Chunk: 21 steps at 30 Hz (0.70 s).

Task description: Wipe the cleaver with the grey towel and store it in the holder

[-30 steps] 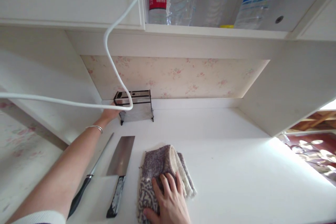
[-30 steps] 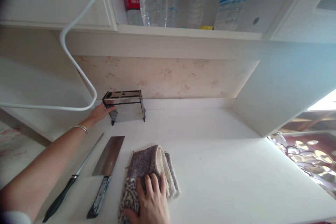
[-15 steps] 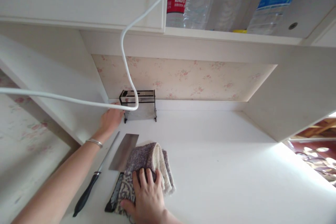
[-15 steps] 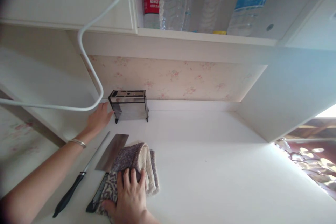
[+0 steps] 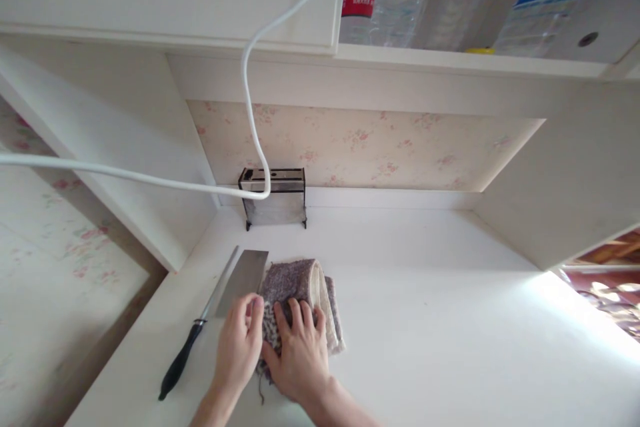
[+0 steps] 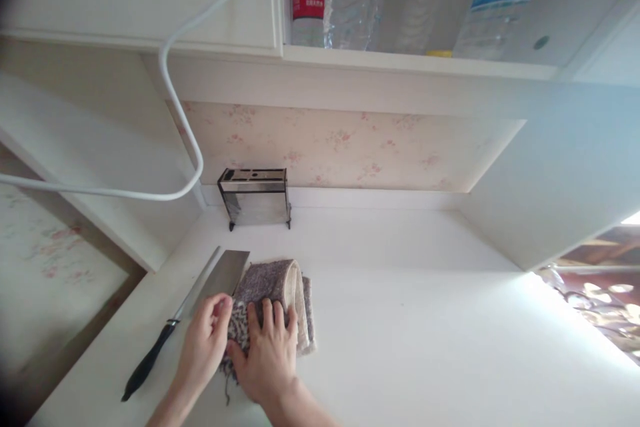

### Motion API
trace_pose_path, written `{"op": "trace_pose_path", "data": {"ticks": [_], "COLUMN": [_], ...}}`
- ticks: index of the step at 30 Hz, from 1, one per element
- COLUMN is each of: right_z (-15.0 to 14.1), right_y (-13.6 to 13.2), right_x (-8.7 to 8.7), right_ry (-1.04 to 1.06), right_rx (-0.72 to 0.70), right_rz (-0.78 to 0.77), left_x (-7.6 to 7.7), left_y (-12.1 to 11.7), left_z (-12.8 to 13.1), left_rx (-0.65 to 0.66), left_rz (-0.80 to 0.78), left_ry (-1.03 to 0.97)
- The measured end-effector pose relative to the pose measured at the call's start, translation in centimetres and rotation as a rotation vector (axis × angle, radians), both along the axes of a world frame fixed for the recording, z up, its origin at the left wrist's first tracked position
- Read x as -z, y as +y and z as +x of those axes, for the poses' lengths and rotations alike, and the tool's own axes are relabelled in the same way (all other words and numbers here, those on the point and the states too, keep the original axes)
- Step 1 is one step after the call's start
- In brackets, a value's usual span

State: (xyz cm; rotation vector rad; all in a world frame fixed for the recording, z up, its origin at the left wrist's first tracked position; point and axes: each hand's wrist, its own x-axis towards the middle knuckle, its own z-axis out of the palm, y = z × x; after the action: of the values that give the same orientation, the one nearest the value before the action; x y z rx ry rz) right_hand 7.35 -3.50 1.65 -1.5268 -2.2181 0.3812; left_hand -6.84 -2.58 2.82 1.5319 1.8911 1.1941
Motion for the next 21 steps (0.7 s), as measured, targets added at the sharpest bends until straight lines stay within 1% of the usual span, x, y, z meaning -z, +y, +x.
{"op": "trace_pose_path", "data": {"ticks": [2, 3, 6, 8, 10, 11, 12, 14, 16, 19, 21], "right_z": [1.2, 2.2, 6.1, 8.9, 11.2, 12.0, 12.6, 13.1, 13.1, 12.9, 13.0], "right_y": [-0.1, -0.2, -0.2, 0.1, 0.5, 0.7, 0.9, 1.2, 1.4, 1.6, 1.7], "right_x": [-1.1, -1.6, -2.3, -1.9, -1.0, -0.4, 0.2, 1.2, 1.8, 1.9, 1.8], "right_ry": [0.000, 0.003, 0.044, 0.109, 0.155, 0.156, 0.142, 0.084, 0.029, -0.007, -0.021], "right_rx": [0.025, 0.049, 0.110, 0.137, 0.181, 0.206, 0.230, 0.245, 0.229, 0.206, 0.206], "right_rz": [0.025, 0.036, 0.007, -0.052, -0.082, -0.082, -0.079, -0.081, -0.089, -0.093, -0.112], "left_x": [0.6, 0.9, 1.6, 1.8, 1.5, 1.4, 1.2, 1.0, 1.0, 1.1, 1.0], "left_y": [-1.2, -1.8, -3.4, -3.6, -2.8, -2.1, -1.4, 0.1, 1.1, 1.5, 1.4], "left_z": [2.4, 3.7, 7.3, 9.1, 10.4, 10.8, 11.1, 11.7, 12.2, 12.5, 12.4], "left_rx": [0.031, 0.062, 0.218, 0.397, 0.577, 0.639, 0.671, 0.662, 0.648, 0.625, 0.648], "left_rz": [-0.052, -0.053, -0.044, -0.115, -0.204, -0.228, -0.237, -0.229, -0.223, -0.229, -0.272], "left_ry": [-0.151, -0.198, -0.267, -0.275, -0.279, -0.283, -0.288, -0.292, -0.287, -0.287, -0.317]}}
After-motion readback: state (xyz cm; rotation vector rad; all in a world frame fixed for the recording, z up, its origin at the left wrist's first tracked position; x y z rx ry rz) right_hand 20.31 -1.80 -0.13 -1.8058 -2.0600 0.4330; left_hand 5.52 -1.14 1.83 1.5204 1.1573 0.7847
